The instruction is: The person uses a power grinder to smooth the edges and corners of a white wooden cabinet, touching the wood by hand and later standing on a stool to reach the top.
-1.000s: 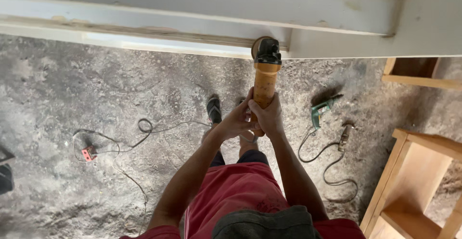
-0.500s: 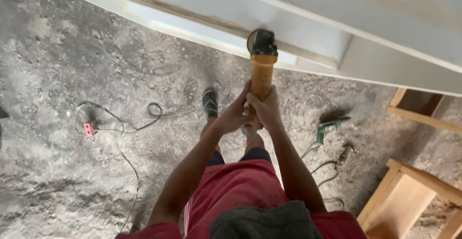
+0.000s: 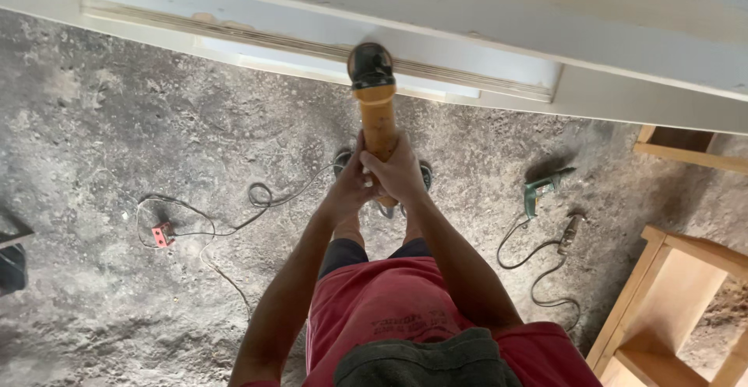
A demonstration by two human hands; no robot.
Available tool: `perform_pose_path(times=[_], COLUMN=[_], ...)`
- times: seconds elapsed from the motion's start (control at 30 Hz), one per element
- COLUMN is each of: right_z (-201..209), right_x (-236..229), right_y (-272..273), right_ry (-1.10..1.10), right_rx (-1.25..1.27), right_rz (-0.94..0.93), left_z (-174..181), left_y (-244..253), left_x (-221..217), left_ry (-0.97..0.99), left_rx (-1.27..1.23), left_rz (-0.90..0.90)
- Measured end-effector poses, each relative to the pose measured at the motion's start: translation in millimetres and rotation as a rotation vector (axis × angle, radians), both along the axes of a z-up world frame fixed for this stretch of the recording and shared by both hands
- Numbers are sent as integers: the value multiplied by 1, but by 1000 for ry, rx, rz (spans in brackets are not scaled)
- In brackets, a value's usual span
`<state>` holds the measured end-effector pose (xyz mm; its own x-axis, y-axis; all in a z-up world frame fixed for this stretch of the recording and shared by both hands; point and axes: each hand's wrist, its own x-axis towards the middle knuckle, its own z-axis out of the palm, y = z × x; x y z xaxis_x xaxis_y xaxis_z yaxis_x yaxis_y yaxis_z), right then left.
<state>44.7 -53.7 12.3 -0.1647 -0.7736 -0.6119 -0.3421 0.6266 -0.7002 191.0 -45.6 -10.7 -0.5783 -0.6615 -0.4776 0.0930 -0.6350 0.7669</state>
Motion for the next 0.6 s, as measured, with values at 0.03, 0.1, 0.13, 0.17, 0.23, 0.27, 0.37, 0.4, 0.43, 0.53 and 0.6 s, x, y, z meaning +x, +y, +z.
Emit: perform_pose_path(times=[0.03, 0.1, 0.13, 0.17, 0.23, 0.27, 0.37, 0.4, 0.43, 0.53, 0.6], right_z=[0, -1, -1, 0, 0, 0, 0, 0, 1, 3, 5], right_x=[-8, -28, -40, -51, -74, -84, -115, -124, -132, -149, -151], right_y=[4, 15, 21, 27, 36, 41, 56, 63, 70, 76, 75], right_ry=[-13, -36, -37, -37, -21, -7, 22, 30, 6, -47, -61], right_rx=[-5, -15, -19, -23, -18, -3, -21, -32, -53, -108, -124], right_rz=[-40, -125, -139, -153, -187, -209, -262, -276, -302, -351, -359], left_z=[1, 2, 2, 3, 3, 2, -1, -2, -3, -2, 3], left_y=[0, 4, 5, 7, 8, 10, 17, 22, 26, 29, 27], left_x=[-9, -29, -39, -50, -72, -82, -114, -124, -132, -146, -145], left_ry=[16, 49, 44, 40, 56, 75, 87, 83, 104, 145, 142], left_rx=[5, 16, 6, -5, -19, -18, -22, -20, -29, -59, -77], left_rz=[-20, -64, -91, -119, -167, -189, -253, -272, -282, -303, -318])
